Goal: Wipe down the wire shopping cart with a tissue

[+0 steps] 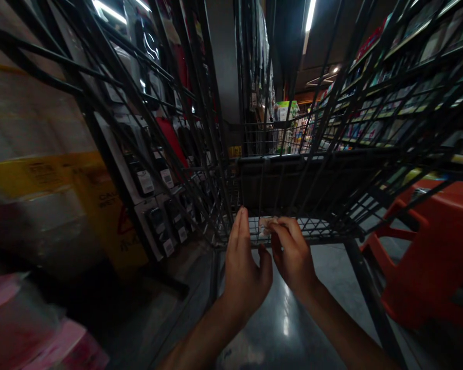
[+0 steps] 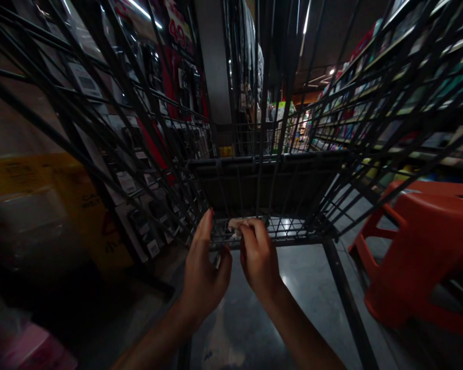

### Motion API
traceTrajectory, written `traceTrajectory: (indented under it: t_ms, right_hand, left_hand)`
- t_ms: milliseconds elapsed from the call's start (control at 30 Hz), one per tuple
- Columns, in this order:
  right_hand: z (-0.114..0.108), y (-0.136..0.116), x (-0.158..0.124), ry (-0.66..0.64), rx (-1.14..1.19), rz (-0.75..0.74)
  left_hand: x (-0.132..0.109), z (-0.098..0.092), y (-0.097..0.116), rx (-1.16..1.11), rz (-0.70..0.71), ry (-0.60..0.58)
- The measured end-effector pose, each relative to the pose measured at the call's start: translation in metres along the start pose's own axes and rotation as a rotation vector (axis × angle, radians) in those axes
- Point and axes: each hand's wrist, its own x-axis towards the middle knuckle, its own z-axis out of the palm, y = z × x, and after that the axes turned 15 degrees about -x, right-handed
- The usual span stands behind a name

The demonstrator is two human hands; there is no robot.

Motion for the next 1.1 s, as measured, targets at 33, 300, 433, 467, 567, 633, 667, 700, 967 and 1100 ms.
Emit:
traceTrajectory:
  t_ms: [33, 300, 433, 467, 567, 633, 667, 700, 967, 1100]
  right_hand:
    - [0.002, 0.001, -0.003, -0.028, -0.006, 0.002]
    - [0.008, 0.015, -0.026, -0.34, -0.122, 0.067]
    - [-0.015, 0.019, -0.023, -0.35, -0.152, 0.026]
    - [-0.023, 0.019, -0.02, -0.316, -0.154, 0.007]
    - [-0.043, 0.017, -0.004, -0.121, -0.155, -0.012]
    - [-0.051, 0.011, 0.008, 0.008, -0.155, 0.006]
    - [-0.053, 0.008, 0.014, 0.055, -0.152, 0.014]
    - [-0.054, 0.004, 0.019, 0.088, -0.144, 0.015]
    - [-0.022, -0.011, 0.029, 0.04, -0.222, 0.053]
    - [-0.019, -0.015, 0.027, -0.16, -0.437, 0.135]
  left_hand:
    - [0.0, 0.0, 0.001, -0.007, -0.013, 0.005]
    - [0.001, -0.004, 0.004, 0.003, -0.031, -0.061]
    - [0.0, -0.004, 0.003, 0.06, 0.016, -0.133]
    - [0.0, -0.003, 0.003, 0.089, 0.022, -0.148]
    - [0.002, 0.003, 0.003, 0.197, 0.013, -0.155]
    - [0.004, 0.007, 0.003, 0.263, -0.006, -0.15]
    - [0.005, 0.009, 0.003, 0.291, -0.011, -0.148]
    - [0.006, 0.01, 0.003, 0.315, -0.005, -0.148]
    - [0.008, 0.011, -0.008, 0.363, 0.048, -0.116]
    - [0.006, 0.014, -0.013, 0.316, 0.07, -0.085]
